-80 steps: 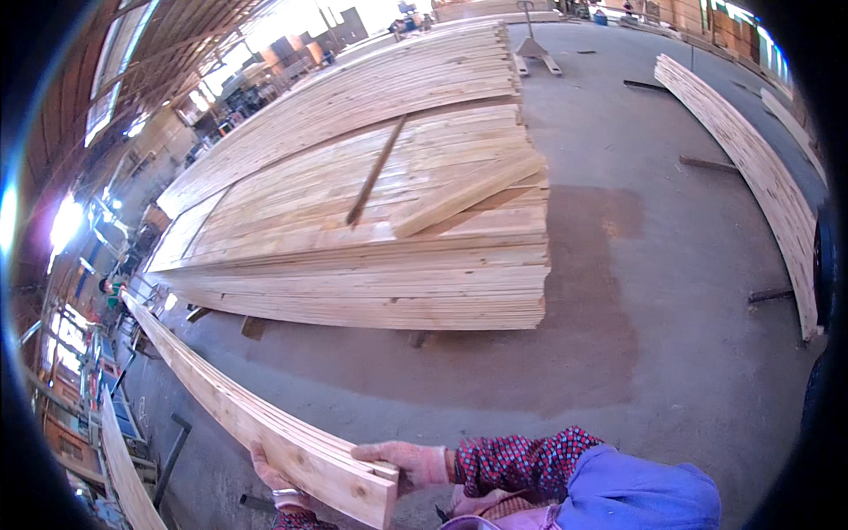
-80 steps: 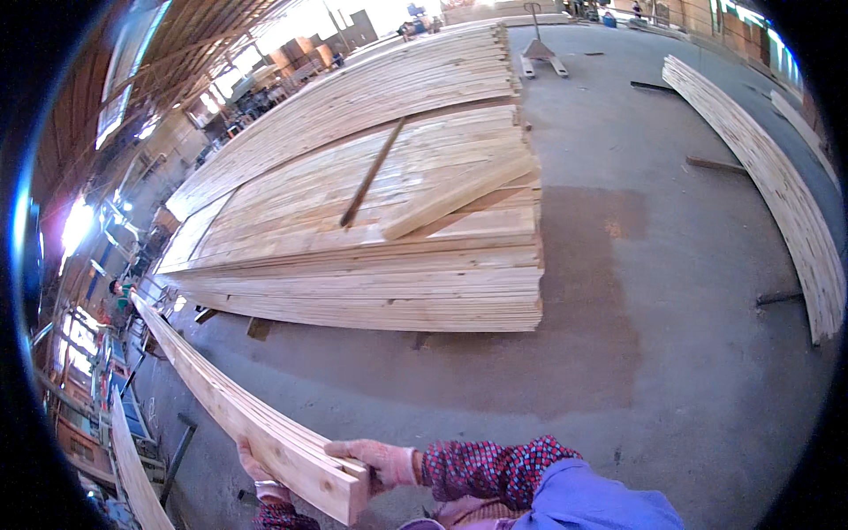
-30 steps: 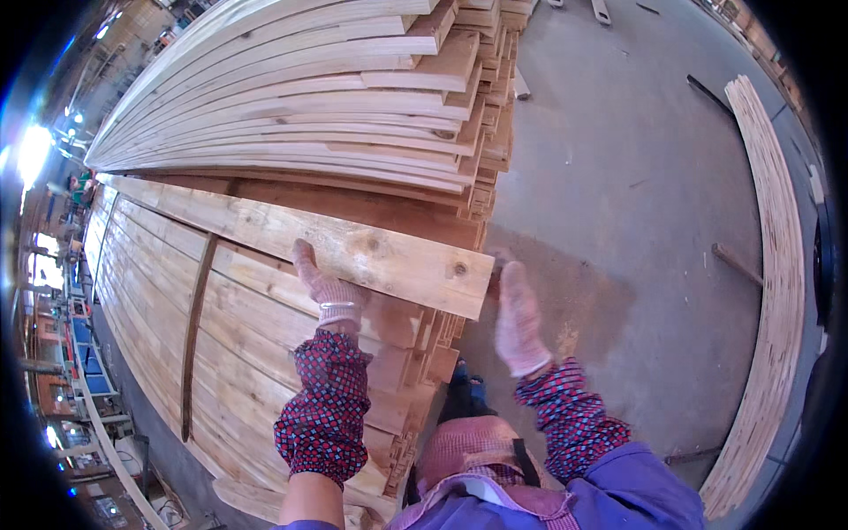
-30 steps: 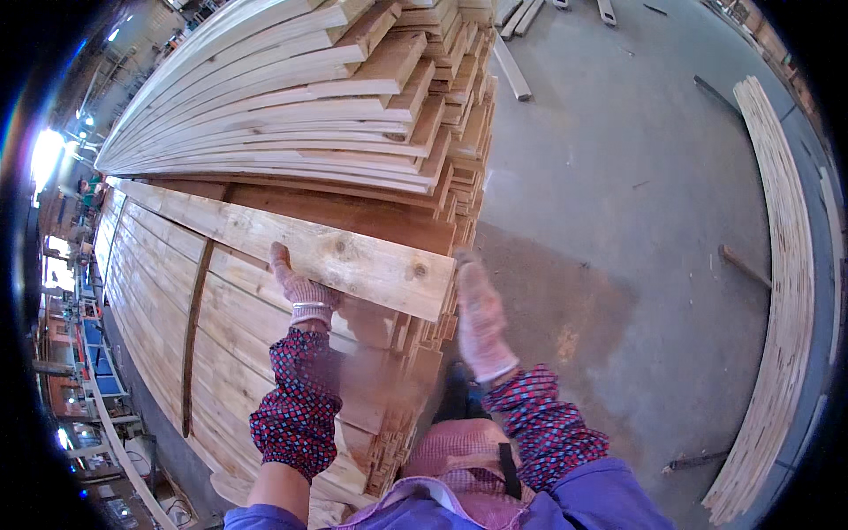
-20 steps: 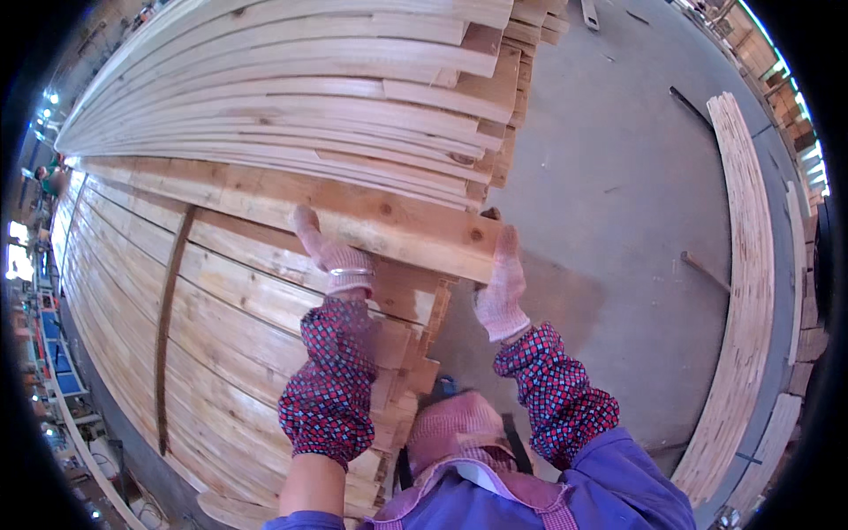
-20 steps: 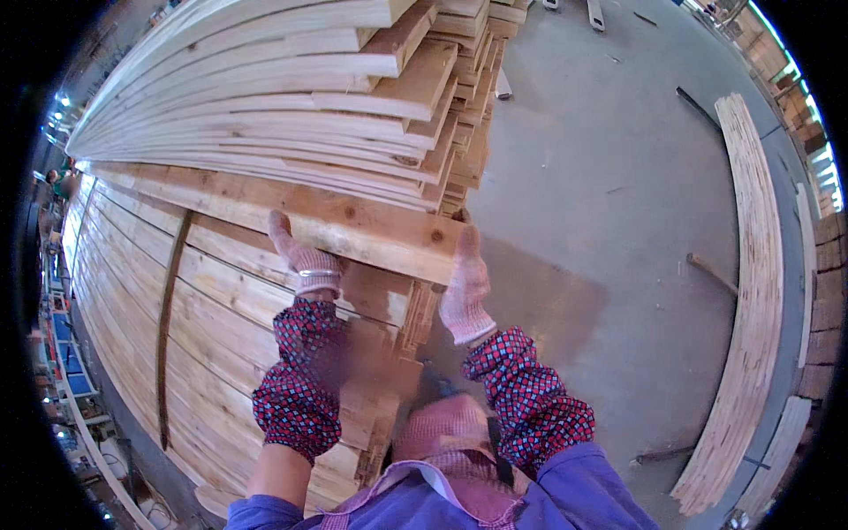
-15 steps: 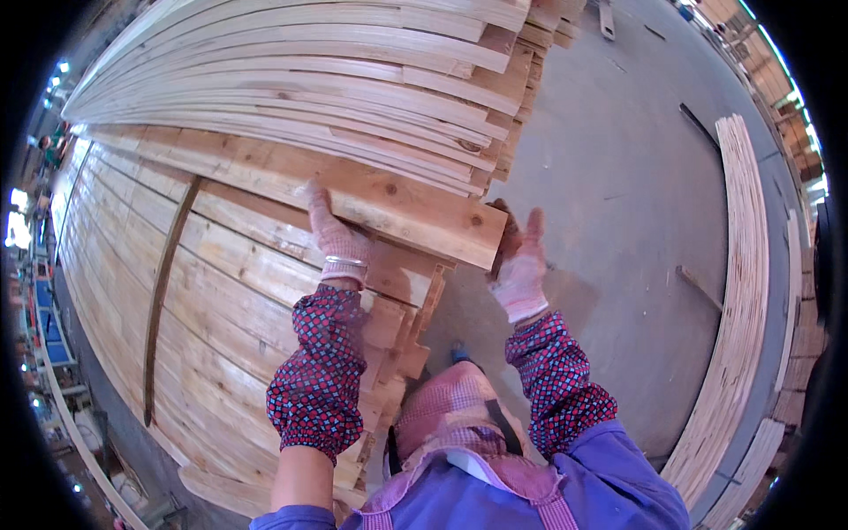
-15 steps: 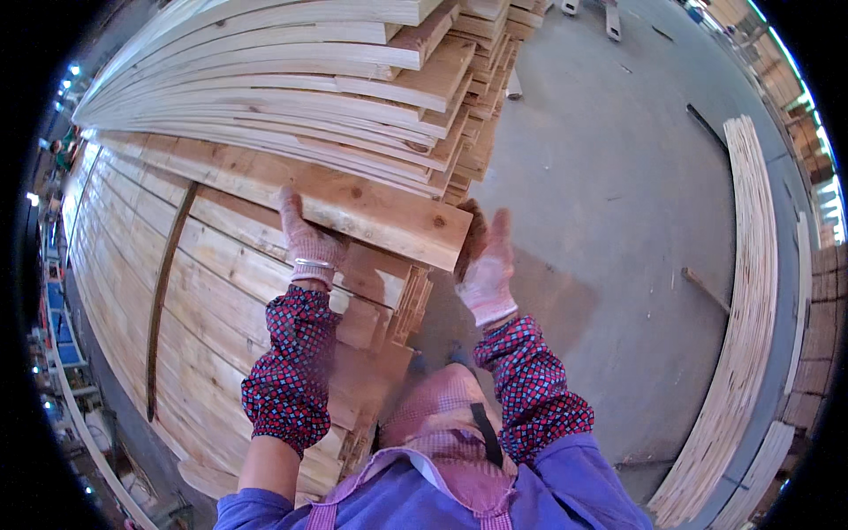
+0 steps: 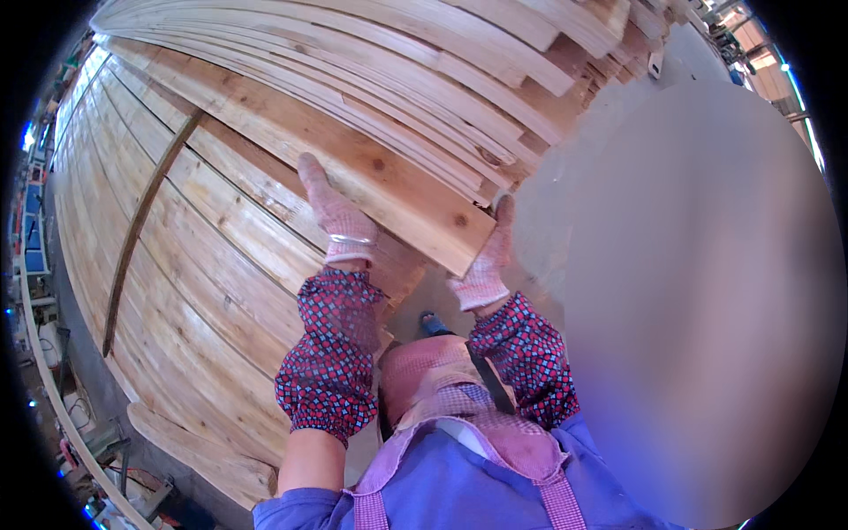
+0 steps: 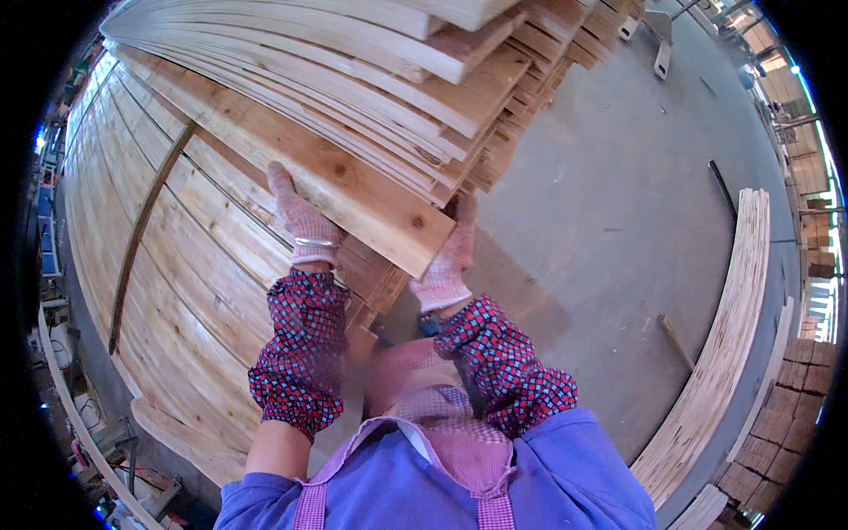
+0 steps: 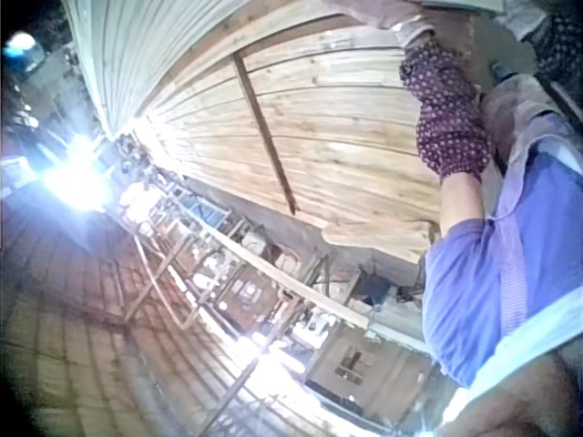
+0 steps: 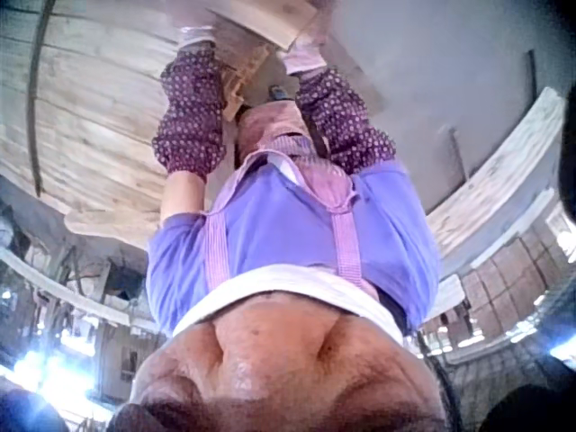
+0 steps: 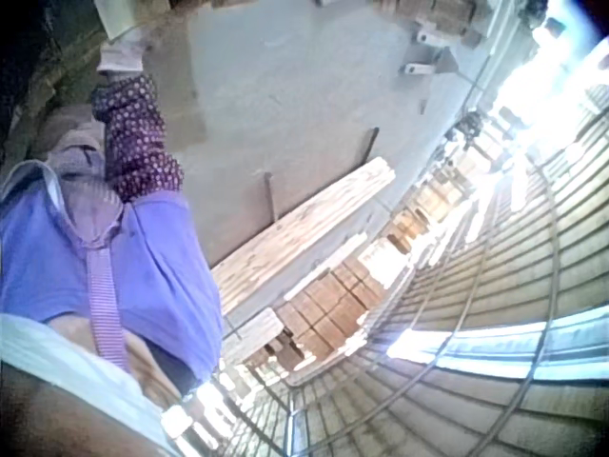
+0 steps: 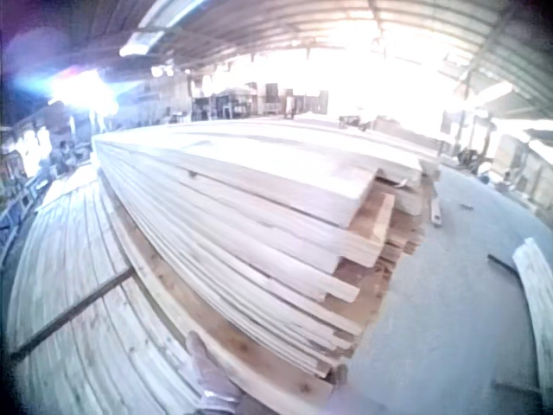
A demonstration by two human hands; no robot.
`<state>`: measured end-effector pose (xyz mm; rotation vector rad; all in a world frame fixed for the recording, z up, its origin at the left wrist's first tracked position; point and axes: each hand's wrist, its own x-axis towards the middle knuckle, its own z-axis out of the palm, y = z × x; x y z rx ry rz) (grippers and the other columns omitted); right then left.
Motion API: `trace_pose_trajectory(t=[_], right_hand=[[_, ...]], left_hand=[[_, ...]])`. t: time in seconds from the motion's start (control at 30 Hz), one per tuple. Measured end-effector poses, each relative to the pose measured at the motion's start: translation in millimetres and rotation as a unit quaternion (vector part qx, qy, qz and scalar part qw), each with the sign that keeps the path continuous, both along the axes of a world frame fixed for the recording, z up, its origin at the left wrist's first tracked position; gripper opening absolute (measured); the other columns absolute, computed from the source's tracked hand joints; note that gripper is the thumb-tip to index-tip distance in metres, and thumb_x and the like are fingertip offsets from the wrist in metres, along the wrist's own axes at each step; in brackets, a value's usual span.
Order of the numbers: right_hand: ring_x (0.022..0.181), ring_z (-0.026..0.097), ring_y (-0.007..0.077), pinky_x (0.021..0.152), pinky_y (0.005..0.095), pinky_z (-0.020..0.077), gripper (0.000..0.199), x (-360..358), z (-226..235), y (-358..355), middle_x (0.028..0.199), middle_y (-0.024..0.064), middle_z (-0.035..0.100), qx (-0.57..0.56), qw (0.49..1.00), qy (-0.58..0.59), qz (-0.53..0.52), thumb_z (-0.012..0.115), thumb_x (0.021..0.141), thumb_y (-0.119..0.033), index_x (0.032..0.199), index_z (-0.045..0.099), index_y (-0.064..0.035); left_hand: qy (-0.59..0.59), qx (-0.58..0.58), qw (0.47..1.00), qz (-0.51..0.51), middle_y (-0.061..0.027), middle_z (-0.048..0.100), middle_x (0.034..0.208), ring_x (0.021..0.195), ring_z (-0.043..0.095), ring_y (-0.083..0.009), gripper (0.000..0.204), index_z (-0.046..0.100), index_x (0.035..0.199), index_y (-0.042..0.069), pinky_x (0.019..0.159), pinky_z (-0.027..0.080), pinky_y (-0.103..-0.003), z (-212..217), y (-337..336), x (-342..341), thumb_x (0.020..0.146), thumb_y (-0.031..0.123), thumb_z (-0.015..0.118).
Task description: The person picks up long wooden boards from a large stack, carries them a short distance, and places them onto metal support rails one by one.
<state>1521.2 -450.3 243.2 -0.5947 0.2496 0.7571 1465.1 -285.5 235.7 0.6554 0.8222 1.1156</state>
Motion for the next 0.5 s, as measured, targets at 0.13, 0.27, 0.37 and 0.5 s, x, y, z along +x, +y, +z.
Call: trace_pose_trajectory(t=[0.13,0.27,0.37,0.5], right_hand=[[0.098,0.06,0.0261,0.083,0.0406,0.0503,0.061,-3.6,-17.1,20.6,0.112,0.0107,0.06,-0.041,0.998,0.051,-0.003,0.046,0.089,-0.057,0.124,0.049,-0.0069],[0.095,0.06,0.023,0.079,0.0386,0.0499,0.058,-5.4,-9.3,31.9,0.111,0.0075,0.06,-0.082,0.994,0.077,-0.009,0.047,0.089,-0.055,0.124,0.051,-0.009],[0.092,0.06,0.0206,0.076,0.0371,0.0495,0.055,7.3,-8.6,25.8,0.11,0.005,0.06,-0.136,0.987,0.083,-0.026,0.048,0.089,-0.053,0.124,0.051,-0.0106],[0.089,0.06,0.0174,0.072,0.0351,0.0491,0.052,12.2,-1.9,-9.1,0.11,0.0018,0.061,-0.157,0.985,0.049,-0.05,0.05,0.09,-0.051,0.124,0.053,-0.0126]], left_hand=[[-0.085,-0.076,0.992,-0.045,-0.0107,0.054,0.121,0.108,0.053,-0.0276,0.06,0.046,0.129,0.005,0.092,0.046,-0.04,36.3,12.4,2.4,0.09,0.05,0.05],[-0.112,-0.125,0.983,-0.074,-0.0099,0.057,0.117,0.105,0.054,-0.0277,0.057,0.053,0.124,0.008,0.092,0.045,-0.044,15.9,30.9,0.2,0.084,0.049,0.059],[-0.025,-0.164,0.985,-0.048,-0.0101,0.058,0.117,0.105,0.054,-0.0278,0.059,0.053,0.124,0.008,0.093,0.044,-0.044,24.7,14.6,13.9,0.083,0.05,0.059],[-0.096,-0.174,0.973,-0.12,-0.0104,0.057,0.119,0.106,0.054,-0.0273,0.061,0.051,0.126,0.007,0.096,0.043,-0.041,43.1,4.3,11.7,0.085,0.052,0.057]])
